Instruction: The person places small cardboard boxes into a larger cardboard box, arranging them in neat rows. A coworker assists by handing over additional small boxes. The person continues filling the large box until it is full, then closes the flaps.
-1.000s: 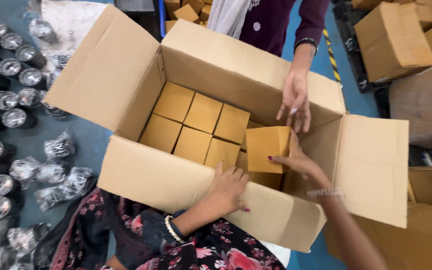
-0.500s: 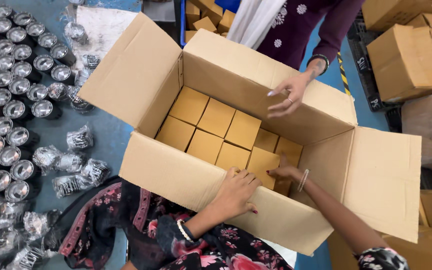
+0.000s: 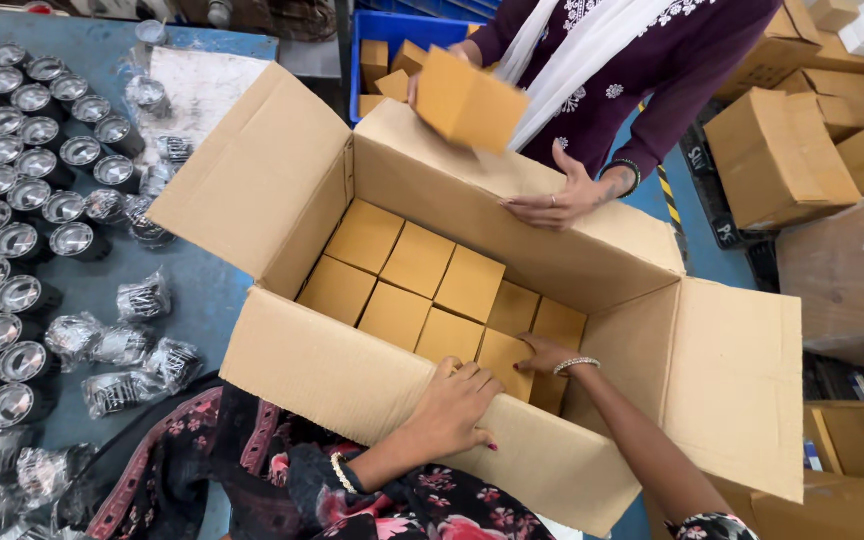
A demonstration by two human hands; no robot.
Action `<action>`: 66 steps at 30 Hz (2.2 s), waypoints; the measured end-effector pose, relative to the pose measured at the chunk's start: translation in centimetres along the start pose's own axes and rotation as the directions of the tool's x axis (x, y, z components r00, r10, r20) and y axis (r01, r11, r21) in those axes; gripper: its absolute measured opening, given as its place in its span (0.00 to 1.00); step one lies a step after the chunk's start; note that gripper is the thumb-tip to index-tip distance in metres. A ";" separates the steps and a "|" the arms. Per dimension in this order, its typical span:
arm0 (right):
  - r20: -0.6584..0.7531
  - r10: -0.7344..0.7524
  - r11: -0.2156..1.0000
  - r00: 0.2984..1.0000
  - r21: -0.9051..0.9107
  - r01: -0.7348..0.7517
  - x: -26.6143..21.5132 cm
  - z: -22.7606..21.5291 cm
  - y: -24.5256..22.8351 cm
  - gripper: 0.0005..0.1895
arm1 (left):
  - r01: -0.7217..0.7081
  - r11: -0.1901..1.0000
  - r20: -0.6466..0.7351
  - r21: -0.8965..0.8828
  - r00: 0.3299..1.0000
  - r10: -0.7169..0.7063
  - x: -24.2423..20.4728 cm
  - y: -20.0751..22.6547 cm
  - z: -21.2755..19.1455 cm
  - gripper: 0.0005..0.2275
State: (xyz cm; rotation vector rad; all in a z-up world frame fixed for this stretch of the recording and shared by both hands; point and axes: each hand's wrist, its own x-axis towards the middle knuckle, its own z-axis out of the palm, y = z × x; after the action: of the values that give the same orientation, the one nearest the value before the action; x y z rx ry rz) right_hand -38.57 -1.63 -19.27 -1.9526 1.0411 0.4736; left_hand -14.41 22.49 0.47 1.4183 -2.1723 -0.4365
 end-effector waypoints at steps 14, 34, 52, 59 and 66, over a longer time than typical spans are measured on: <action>-0.113 -0.023 0.998 0.993 -0.063 0.016 3.3 -2.3 2.6 0.38 | 0.014 0.999 -0.008 -0.044 1.000 -0.014 0.7 0.0 -1.2 0.31; -0.297 0.186 0.523 0.937 0.837 0.161 -3.3 -5.6 4.4 0.27 | -0.051 0.999 -0.016 -0.020 0.999 0.051 1.8 1.1 0.0 0.31; -0.223 0.039 0.200 0.974 0.957 0.211 -12.4 -10.1 -15.3 0.31 | 0.007 0.999 -0.072 -0.044 0.997 -0.010 0.8 -0.2 -1.2 0.30; -0.083 -0.039 0.414 0.996 0.906 0.092 -11.3 -6.8 -11.5 0.44 | -0.030 1.000 -0.108 -0.010 0.994 0.029 0.5 -1.1 -0.1 0.30; -0.094 0.056 0.827 0.994 0.562 0.006 -13.1 -9.4 -9.1 0.57 | -0.014 0.999 -0.073 -0.032 0.997 0.011 0.3 -0.9 -1.1 0.29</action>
State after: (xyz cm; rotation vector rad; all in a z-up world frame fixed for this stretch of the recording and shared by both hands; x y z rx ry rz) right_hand -39.35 -0.29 -0.88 -1.4425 1.1210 0.0520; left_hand -13.22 21.84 0.99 1.3813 -2.1058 -0.4070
